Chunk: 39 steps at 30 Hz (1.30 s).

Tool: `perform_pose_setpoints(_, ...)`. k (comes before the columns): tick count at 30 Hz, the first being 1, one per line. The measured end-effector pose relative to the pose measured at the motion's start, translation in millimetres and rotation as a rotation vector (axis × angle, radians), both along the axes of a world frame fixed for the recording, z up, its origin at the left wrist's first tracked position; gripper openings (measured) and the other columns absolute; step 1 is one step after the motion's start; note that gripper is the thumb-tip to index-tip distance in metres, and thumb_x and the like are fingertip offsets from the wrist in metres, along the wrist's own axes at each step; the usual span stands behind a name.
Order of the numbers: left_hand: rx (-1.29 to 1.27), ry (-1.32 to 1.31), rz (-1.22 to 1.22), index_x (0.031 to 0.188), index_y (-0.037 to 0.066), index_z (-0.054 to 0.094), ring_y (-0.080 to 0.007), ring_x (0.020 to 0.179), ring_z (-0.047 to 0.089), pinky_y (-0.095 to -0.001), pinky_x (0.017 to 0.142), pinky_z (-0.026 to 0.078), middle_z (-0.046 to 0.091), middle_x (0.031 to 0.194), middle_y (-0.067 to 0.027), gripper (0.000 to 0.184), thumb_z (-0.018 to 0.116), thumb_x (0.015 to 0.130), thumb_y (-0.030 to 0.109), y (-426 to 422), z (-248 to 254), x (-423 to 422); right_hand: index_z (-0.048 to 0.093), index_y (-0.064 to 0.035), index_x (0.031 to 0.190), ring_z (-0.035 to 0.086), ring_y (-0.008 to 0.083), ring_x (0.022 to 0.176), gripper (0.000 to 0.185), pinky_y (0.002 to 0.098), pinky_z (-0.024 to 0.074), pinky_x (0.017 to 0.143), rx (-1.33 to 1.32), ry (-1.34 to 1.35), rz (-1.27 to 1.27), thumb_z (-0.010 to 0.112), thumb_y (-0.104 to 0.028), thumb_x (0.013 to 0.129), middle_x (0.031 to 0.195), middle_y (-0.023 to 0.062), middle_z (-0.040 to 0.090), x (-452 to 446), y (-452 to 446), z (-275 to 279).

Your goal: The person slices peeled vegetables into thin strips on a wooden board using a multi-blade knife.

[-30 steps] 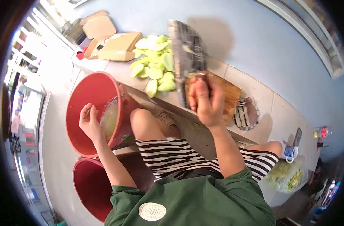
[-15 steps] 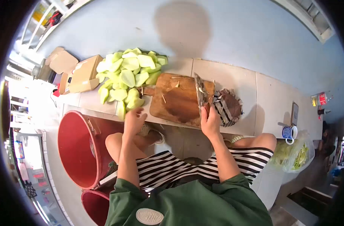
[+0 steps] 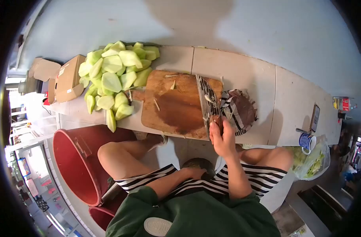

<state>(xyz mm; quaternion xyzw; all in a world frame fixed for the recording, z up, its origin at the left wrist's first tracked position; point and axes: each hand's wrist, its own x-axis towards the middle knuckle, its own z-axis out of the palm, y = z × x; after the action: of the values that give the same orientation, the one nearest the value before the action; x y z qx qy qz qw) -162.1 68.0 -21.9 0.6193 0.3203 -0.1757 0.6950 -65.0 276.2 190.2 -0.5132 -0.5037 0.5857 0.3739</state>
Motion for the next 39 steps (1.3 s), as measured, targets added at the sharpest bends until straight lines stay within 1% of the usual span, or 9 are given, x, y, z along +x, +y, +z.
perform_pose_setpoints(10,0.057,0.095,-0.089,0.124,-0.003,0.065,-0.0413,0.126,0.059,-0.0489,0.107,0.047,0.064,0.13,-0.0282,0.067,0.078,0.07,0.035,77.6,66.8,-23.2,0.055,-0.0017,0.101,0.047,0.006,0.051,0.028,0.0249,0.0364,0.047,0.043,-0.092,-0.04,0.057,-0.029,0.107,0.064,-0.0016,0.052,24.0,24.2,23.3)
perform_pose_setpoints(17,0.163,-0.008,-0.054,0.135,0.0,0.062,-0.0412,0.126,0.06,-0.0471,0.107,0.047,0.064,0.133,-0.0259,0.072,0.077,0.073,0.035,59.4,33.3,-49.3,0.055,-0.0036,0.103,0.046,0.0058,0.05,0.017,0.0241,0.036,0.045,0.129,-0.22,-0.036,0.058,-0.021,0.106,0.067,-0.0013,0.053,5.4,-0.6,25.8)
perform_pose_setpoints(22,0.23,0.016,0.229,0.114,0.005,0.075,-0.0353,0.101,0.071,-0.0433,0.091,0.055,0.075,0.103,-0.0202,0.048,0.076,0.074,0.032,102.5,109.8,-83.4,0.056,-0.0024,0.097,0.05,0.0081,0.053,0.017,0.0284,0.04,0.049,0.198,-0.438,0.179,0.063,-0.017,0.102,0.069,0.0013,0.058,-10.0,-29.0,8.0)
perform_pose_setpoints(24,0.327,0.003,0.374,0.115,0.004,0.074,-0.0334,0.099,0.072,-0.0414,0.089,0.056,0.076,0.107,-0.0177,0.044,0.074,0.08,0.03,137.2,155.1,-127.7,0.057,0.0012,0.099,0.062,0.0383,0.071,0.029,0.0449,0.046,0.065,0.047,-0.542,0.206,0.063,-0.027,0.101,0.077,0.0206,0.063,-18.6,-24.9,19.2)
perform_pose_setpoints(25,0.42,-0.067,0.573,0.109,0.003,0.075,-0.0263,0.088,0.072,-0.0373,0.082,0.056,0.077,0.095,-0.0146,0.033,0.072,0.083,0.023,144.8,159.3,-155.6,0.057,0.0012,0.099,0.062,0.0383,0.071,0.029,0.0449,0.046,0.065,0.06,-0.539,0.218,0.063,-0.027,0.101,0.077,0.0206,0.063,-21.0,-24.2,18.8)
perform_pose_setpoints(27,0.561,0.078,1.145,0.106,0.001,0.073,-0.0169,0.079,0.067,-0.0319,0.077,0.054,0.073,0.085,-0.0105,0.026,0.073,0.084,0.015,159.7,164.2,-206.8,0.057,0.0013,0.101,0.063,0.044,0.076,0.029,0.0493,0.0458,0.066,0.152,-0.554,0.194,0.062,-0.027,0.101,0.079,0.0231,0.064,-21.5,-24.4,12.6)
perform_pose_setpoints(28,0.739,0.313,1.293,0.11,0.003,0.073,-0.0333,0.088,0.071,-0.0431,0.082,0.056,0.075,0.1,-0.0181,0.03,0.072,0.083,0.013,167.2,178.2,-227.6,0.056,0.001,0.102,0.062,0.0468,0.079,0.029,0.052,0.0455,0.069,0.176,-0.553,0.209,0.062,-0.028,0.101,0.08,0.0241,0.063,-22.6,-24.3,12.4)
perform_pose_setpoints(31,1.222,0.861,1.171,0.135,0.01,0.06,-0.0414,0.124,0.05,-0.0499,0.101,0.047,0.054,0.135,-0.0196,0.065,0.069,0.072,0.001,170.1,169.6,-270.0,0.055,0.0004,0.101,0.061,0.048,0.081,0.029,0.052,0.0452,0.071,0.155,-0.656,0.25,0.062,-0.027,0.101,0.082,0.0248,0.063,-27.5,-25.5,6.7)
perform_pose_setpoints(39,1.153,1.029,1.242,0.131,0.011,0.06,-0.038,0.118,0.052,-0.0513,0.096,0.047,0.055,0.125,-0.0159,0.063,0.074,0.071,0.004,181.5,152.7,-270.0,0.055,0.0017,0.107,0.061,0.0495,0.08,0.026,0.0526,0.0456,0.069,0.224,-0.575,0.256,0.063,-0.021,0.1,0.082,0.0265,0.063,-35.4,-28.8,-0.1)
